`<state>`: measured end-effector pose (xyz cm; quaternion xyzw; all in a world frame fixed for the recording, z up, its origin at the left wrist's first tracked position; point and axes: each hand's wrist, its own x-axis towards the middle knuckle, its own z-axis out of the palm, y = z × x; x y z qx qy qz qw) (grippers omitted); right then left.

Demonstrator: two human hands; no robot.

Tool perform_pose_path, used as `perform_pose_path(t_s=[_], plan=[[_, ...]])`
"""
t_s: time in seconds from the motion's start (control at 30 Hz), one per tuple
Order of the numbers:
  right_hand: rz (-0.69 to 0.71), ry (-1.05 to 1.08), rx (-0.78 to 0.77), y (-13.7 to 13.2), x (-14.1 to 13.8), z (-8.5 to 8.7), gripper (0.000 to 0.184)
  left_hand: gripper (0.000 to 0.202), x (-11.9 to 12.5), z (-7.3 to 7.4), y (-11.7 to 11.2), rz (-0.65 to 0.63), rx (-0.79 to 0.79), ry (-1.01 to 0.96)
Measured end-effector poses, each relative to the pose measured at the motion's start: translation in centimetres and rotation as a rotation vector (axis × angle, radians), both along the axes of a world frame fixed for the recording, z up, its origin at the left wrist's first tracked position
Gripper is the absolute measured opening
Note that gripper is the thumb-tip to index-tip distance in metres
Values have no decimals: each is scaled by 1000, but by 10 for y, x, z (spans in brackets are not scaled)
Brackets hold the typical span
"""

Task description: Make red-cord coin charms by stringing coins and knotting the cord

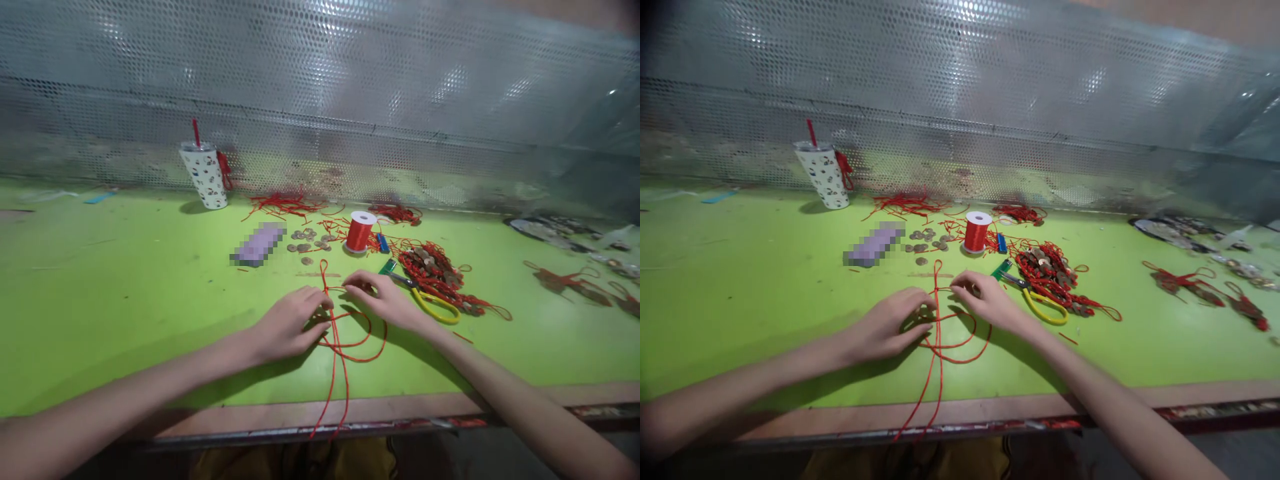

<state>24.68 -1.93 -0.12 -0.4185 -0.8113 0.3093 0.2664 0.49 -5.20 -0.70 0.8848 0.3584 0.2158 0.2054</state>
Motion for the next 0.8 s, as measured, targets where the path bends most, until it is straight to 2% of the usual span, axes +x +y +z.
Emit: perform_pose_path(t_s=[0.13, 0.23, 0.43, 0.63, 0.73, 0.8], plan=[[94, -144, 197, 3, -1, -17, 16, 20, 10, 1, 1, 1, -28, 95], [116, -163, 273, 1, -1, -22, 15, 17, 10, 2, 3, -4, -46, 115], [251, -153, 325, 1, -1, -21, 28, 10, 5, 4, -1, 20, 15, 135], [270, -131, 328, 2, -1, -25, 25, 16, 20, 4, -1, 88, 22, 238], [263, -110, 329, 3, -1, -27, 23, 16, 21, 3, 2, 59, -47, 191], [260, -117, 304, 5, -1, -26, 21, 14, 16, 5, 5, 58, -175, 108]])
